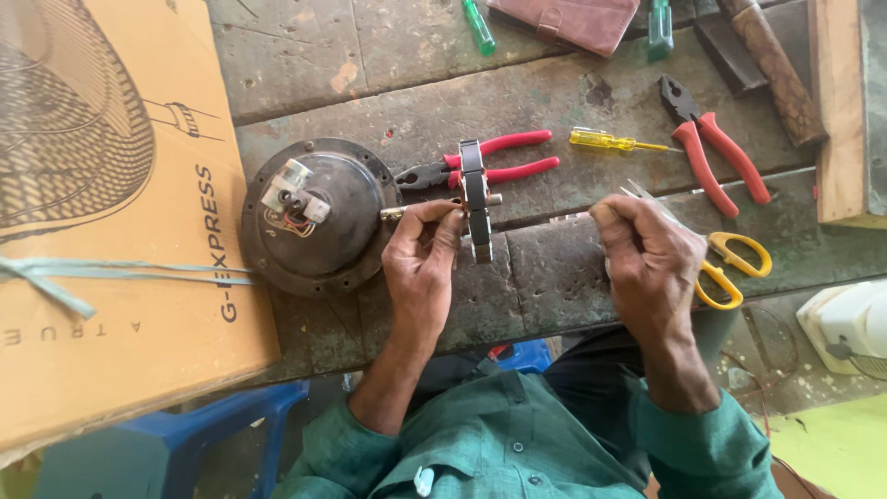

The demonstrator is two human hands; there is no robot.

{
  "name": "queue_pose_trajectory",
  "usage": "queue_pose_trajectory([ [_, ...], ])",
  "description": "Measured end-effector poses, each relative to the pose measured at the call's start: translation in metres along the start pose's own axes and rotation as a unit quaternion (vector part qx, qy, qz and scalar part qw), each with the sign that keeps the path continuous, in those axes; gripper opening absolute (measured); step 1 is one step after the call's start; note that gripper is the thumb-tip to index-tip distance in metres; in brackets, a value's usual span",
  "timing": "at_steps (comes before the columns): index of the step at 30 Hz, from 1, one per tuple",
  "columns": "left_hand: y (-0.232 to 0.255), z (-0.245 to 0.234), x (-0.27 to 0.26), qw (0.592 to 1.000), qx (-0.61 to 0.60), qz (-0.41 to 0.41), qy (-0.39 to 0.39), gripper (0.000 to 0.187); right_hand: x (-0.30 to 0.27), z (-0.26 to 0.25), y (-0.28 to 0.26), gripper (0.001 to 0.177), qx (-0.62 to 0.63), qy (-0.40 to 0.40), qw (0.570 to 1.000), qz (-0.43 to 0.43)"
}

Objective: The person sits at a low wooden table and repeatedly rotates a small cylindrical electrical component held in their hands. They manipulate the component's internal parts while a larger motor housing and various tools like pliers and scissors rest on the table.

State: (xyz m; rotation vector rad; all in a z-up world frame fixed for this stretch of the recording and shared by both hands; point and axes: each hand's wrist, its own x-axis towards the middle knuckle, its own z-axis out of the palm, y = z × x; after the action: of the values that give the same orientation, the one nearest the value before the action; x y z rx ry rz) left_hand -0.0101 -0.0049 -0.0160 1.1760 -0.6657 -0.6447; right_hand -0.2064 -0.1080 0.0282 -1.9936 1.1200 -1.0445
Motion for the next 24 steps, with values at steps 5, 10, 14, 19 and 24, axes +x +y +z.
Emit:
queue_pose_trajectory([
  [5, 0.024, 0.002, -0.004, 0.995, 0.046, -0.024, 0.080, 0.012, -0.008, -0.024, -0.005, 0.011, -0.018, -0.065, 0.998, 0.016],
  [10, 0.059, 0.018, -0.028, 0.918, 0.284, 0.276, -0.019, 0.020, -0.013, -0.059, -0.026, 0.014, -0.039, -0.200, 0.976, -0.070],
  [14, 0.065, 0.034, -0.034, 0.875, 0.303, 0.335, -0.172, 0.028, -0.006, -0.057, -0.046, 0.015, -0.005, -0.197, 0.966, -0.169],
  [19, 0.056, 0.028, -0.045, 0.929, 0.208, 0.248, -0.178, 0.018, 0.022, -0.015, -0.043, 0.014, 0.170, -0.202, 0.930, -0.256],
  [24, 0.046, 0.001, -0.029, 0.972, 0.037, 0.147, -0.179, 0.008, 0.024, 0.015, -0.034, 0.018, 0.123, -0.197, 0.930, -0.286],
])
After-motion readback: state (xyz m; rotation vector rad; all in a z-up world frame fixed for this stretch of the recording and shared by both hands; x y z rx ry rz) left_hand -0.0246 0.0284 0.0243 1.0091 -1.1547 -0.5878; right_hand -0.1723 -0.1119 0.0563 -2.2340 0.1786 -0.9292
